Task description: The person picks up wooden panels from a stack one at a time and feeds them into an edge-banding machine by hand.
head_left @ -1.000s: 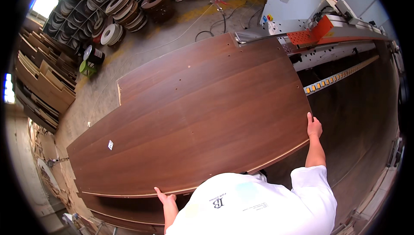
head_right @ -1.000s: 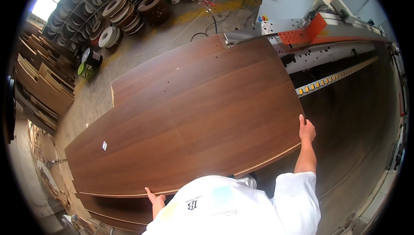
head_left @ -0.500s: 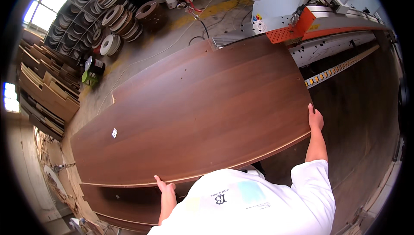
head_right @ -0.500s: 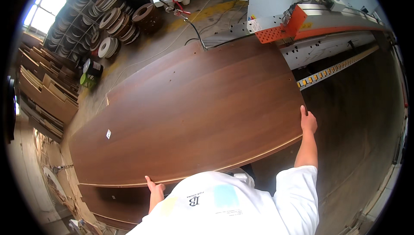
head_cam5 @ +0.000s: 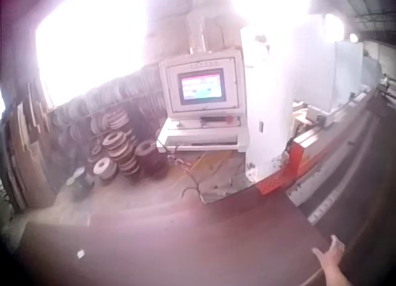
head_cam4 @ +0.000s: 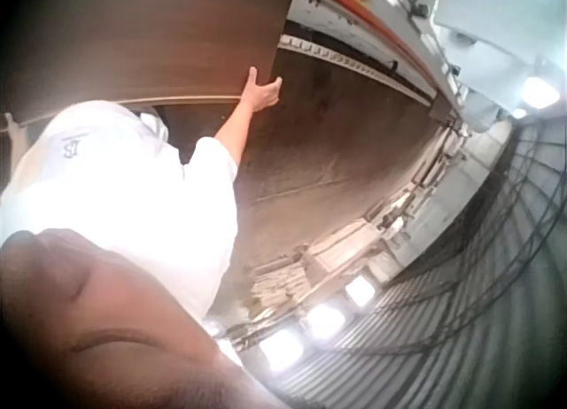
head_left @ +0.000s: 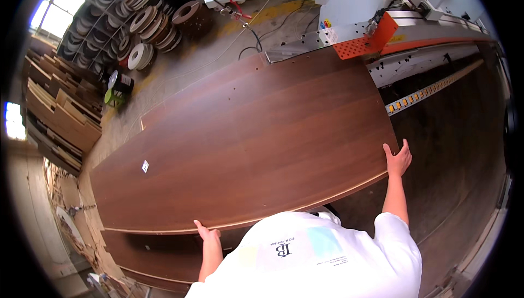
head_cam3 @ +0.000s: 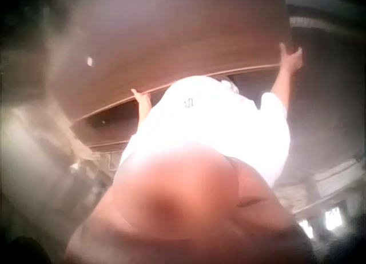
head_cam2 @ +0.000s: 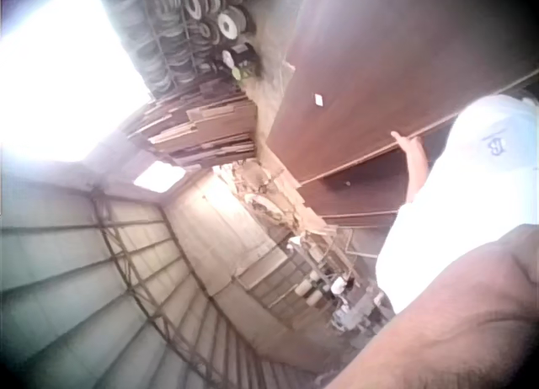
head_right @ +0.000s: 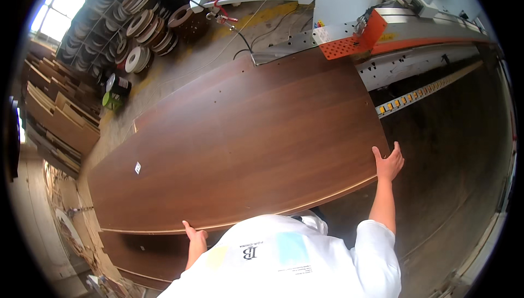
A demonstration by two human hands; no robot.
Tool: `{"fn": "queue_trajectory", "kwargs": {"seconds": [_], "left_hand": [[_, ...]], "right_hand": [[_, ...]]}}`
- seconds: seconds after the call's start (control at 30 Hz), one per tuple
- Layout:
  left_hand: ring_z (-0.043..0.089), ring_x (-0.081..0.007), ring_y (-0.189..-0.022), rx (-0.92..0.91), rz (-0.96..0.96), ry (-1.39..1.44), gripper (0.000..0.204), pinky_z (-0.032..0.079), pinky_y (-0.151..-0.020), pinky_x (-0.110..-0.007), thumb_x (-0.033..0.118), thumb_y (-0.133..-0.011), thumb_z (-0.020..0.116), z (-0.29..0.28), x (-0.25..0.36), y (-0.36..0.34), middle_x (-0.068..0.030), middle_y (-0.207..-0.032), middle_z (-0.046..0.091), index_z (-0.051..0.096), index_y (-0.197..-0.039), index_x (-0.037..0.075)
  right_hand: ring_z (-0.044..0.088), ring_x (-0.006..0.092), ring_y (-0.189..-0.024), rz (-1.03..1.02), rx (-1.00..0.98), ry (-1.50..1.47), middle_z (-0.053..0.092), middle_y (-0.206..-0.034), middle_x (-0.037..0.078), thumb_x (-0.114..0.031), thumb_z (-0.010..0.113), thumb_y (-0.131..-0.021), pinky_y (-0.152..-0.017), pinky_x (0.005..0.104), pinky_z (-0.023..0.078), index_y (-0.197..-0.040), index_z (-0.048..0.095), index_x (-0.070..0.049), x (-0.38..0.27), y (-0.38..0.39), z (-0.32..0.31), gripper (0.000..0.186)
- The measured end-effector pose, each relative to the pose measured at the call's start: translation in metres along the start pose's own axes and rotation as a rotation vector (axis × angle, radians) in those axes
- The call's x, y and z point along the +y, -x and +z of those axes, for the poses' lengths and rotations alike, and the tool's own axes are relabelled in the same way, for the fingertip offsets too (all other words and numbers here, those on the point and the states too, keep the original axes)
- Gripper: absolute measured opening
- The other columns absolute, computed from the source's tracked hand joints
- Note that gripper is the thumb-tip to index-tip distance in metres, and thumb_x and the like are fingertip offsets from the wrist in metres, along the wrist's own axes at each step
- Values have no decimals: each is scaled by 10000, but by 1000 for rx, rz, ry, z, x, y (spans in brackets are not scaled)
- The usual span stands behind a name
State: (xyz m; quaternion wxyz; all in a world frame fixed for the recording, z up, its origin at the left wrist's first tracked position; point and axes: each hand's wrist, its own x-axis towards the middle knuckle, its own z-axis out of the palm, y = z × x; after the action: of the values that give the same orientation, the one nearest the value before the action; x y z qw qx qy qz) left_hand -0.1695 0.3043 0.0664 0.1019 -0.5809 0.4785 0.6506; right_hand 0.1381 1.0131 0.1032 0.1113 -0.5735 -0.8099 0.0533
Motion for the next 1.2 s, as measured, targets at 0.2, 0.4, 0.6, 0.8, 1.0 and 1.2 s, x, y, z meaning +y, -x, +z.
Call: {"fn": "queue_trajectory", "kwargs": {"seconds": [0.2, 0.4, 0.6, 0.8, 1.0, 1.2], "left_hand": [[565, -205, -959, 16, -39, -156, 825, 407, -602, -328, 826, -832, 472, -4, -10, 14, 67, -1391, 562, 543, -1362, 198], [526, -176, -875, -138, 135, -292, 868, 335, -556, -314, 859, -805, 461, -7, -8, 44, 99, -1395, 540, 519, -1384, 214], [551, -176, -890, -13, -3, -199, 851, 378, -569, -310, 841, -821, 468, 0, -2, 36, 91, -1373, 554, 521, -1388, 209], [546, -157, -734, -412, -723, 815, 780, 336, -485, -296, 832, -825, 480, -40, -1, -2, 98, -1257, 617, 571, -1311, 228], [455, -158, -555, -14, -79, -132, 702, 258, -411, -300, 830, -832, 469, 0, -15, 27, 112, -1112, 647, 597, -1229, 266], [448, -169, -545, -14, -42, -130, 717, 255, -411, -309, 832, -837, 455, 9, -27, 43, 108, -1111, 644, 592, -1242, 257]], "right_hand": [[490, 363, -1315, 921, 231, -313, 477, -1445, 236, -678, 766, -712, -1086, 470, 401, -1405, 392, 70, -64, 72, 11, 1086], [566, 320, -1214, 1031, -109, -1068, 529, -1390, 218, -508, 848, -732, -1034, 399, 459, -1382, 415, 109, -139, 189, 42, 995], [623, 279, -1075, 1332, -587, -1322, 597, -1242, 122, -477, 787, -826, -810, 457, 562, -1349, 479, 37, -203, 244, 4, 795], [667, 259, -891, 1237, -606, -1306, 627, -1128, 137, -504, 786, -819, -668, 375, 565, -1247, 541, 78, -175, 246, 31, 764], [668, 209, -698, 1232, -617, -1271, 663, -933, 97, -537, 754, -833, -487, 318, 503, -1124, 589, 21, -164, 237, 36, 650], [657, 219, -891, 1262, -671, -1222, 619, -1150, 145, -456, 765, -858, -677, 348, 556, -1243, 557, 97, -153, 224, 31, 705]]}}
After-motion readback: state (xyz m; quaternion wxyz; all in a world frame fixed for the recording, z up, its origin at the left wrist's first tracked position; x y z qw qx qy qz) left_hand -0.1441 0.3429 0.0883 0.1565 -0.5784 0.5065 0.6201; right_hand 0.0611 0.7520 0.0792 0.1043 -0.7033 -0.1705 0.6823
